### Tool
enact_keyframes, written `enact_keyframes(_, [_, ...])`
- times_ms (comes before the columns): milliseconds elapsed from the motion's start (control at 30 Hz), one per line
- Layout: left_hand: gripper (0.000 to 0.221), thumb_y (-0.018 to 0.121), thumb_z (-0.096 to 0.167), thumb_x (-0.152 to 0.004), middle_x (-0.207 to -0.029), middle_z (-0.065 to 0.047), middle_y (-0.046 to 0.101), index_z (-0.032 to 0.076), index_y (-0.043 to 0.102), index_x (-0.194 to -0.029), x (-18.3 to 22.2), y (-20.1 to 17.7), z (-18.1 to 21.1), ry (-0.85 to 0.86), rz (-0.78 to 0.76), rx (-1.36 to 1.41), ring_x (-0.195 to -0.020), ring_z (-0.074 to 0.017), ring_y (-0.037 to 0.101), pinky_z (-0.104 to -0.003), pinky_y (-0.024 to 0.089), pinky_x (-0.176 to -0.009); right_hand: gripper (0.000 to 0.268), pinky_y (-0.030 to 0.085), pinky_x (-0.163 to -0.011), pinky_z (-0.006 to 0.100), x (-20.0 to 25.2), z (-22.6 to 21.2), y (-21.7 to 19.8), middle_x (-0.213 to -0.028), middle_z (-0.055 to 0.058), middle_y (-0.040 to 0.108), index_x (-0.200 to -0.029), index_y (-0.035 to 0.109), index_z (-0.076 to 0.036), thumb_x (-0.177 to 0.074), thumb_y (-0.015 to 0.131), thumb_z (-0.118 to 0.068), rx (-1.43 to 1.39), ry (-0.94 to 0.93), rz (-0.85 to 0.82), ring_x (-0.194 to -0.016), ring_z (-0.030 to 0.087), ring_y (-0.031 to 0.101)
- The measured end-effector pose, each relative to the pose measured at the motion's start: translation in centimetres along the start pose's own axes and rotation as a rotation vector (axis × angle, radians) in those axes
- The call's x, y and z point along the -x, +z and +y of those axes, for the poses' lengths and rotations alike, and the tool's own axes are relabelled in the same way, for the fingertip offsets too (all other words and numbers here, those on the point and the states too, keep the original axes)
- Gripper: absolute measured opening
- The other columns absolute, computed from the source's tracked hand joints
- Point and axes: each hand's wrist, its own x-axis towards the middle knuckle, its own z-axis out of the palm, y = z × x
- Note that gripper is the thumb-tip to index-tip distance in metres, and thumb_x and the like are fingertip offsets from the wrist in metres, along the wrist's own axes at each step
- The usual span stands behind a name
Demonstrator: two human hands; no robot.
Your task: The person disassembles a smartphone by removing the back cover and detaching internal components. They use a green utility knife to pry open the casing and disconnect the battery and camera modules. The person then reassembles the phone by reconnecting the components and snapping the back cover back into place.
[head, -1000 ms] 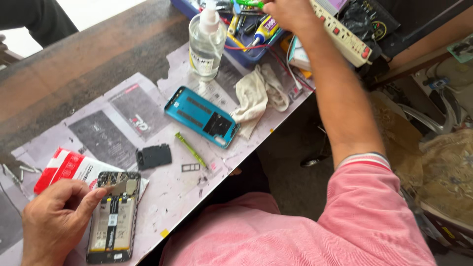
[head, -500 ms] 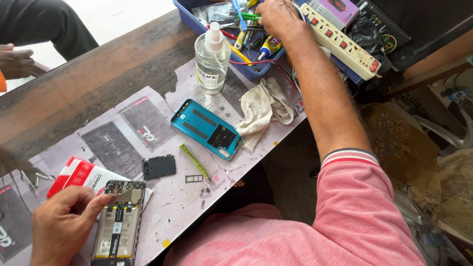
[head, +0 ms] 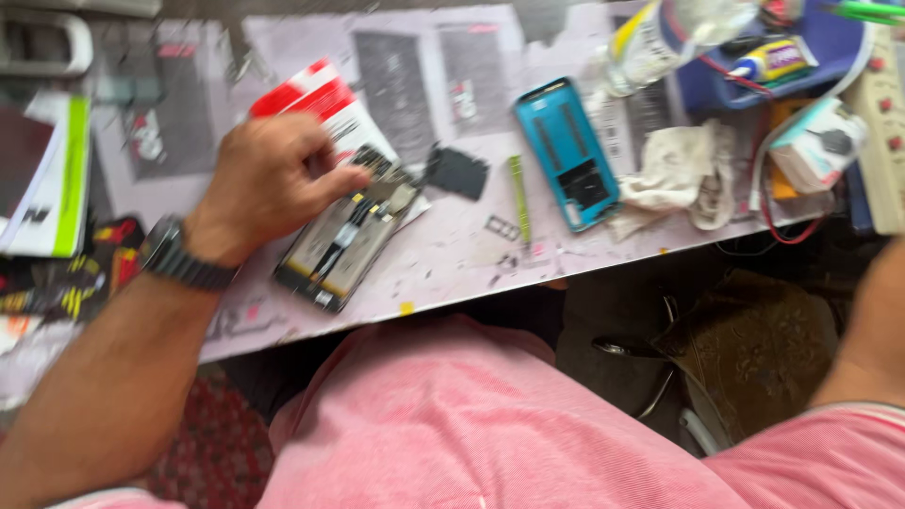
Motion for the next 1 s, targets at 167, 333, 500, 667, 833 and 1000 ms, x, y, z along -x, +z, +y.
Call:
enact_keyframes(167, [0.043,0.088,0.04,-0.084,-0.072,-0.007,0.063,0.006,0.063,-0.075,0.2,-0.2,0.0,0.035,0.0,-0.009,-0.061,-0.0241,0.062,-0.038,0.047,-0.056,0.024,0.058,-0.073,0.038,4.8,-7.2,3.1,-0.091,0.015,0.076,-0.112,0.075,-0.007,-0.092,0.073,-0.021,-0.367,0.052,-0.002,-0.08,0.025,0.074])
enact_keyframes(333, [0.043,0.091,0.039,-0.081,-0.079,-0.008,0.064,0.005,0.064,-0.081,0.4,-0.5,0.2,0.098,-0.012,-0.019,-0.069,-0.0275,0.063,-0.041,0.049,-0.062,0.027,0.059,-0.071,0.035,11.8,-13.8,0.0,-0.09,0.015,0.076,-0.114,0.073,-0.005,-0.093,0.072,-0.021,-0.772,0.111,-0.025,-0.078,0.022,0.074])
enact_keyframes(500, [0.043,0.092,0.033,-0.075,-0.094,-0.011,0.065,0.005,0.066,-0.092,1.0,-1.3,0.7,0.188,-0.027,-0.005,-0.083,-0.032,0.066,-0.045,0.051,-0.069,0.029,0.059,-0.07,0.031,14.9,-16.5,8.4,-0.089,0.015,0.077,-0.116,0.072,-0.003,-0.093,0.07,-0.021,-1.083,0.152,-0.006,-0.076,0.019,0.075])
enact_keyframes(667, [0.036,0.09,0.024,-0.077,-0.107,-0.009,0.066,0.007,0.071,-0.102,1.2,-1.3,0.8,0.249,0.018,-0.026,-0.098,-0.0293,0.064,-0.044,0.047,-0.085,0.031,0.06,-0.068,0.027,14.5,-17.7,13.7,-0.089,0.014,0.077,-0.118,0.071,-0.002,-0.094,0.069,-0.021,-1.174,0.115,0.014,-0.074,0.017,0.075])
enact_keyframes(833, [0.031,0.088,0.02,-0.081,-0.11,-0.007,0.066,0.008,0.074,-0.106,1.2,-0.8,0.6,0.26,-0.003,-0.003,-0.105,-0.0259,0.063,-0.043,0.042,-0.093,0.03,0.06,-0.068,0.025,11.9,-18.7,14.5,-0.089,0.014,0.075,-0.119,0.07,0.001,-0.094,0.065,-0.015,-0.928,0.029,-0.029,-0.074,0.015,0.075])
enact_keyframes(1000, [0.03,0.089,0.021,-0.082,-0.112,-0.005,0.066,0.009,0.074,-0.106,1.1,-0.8,0.3,0.256,-0.014,0.031,-0.107,-0.0245,0.064,-0.044,0.042,-0.094,0.018,0.063,-0.08,0.03,11.5,-20.1,15.7,-0.102,0.017,0.074,-0.119,0.063,0.003,-0.101,0.065,0.001,-1.007,0.353,-0.041,-0.086,0.018,0.074])
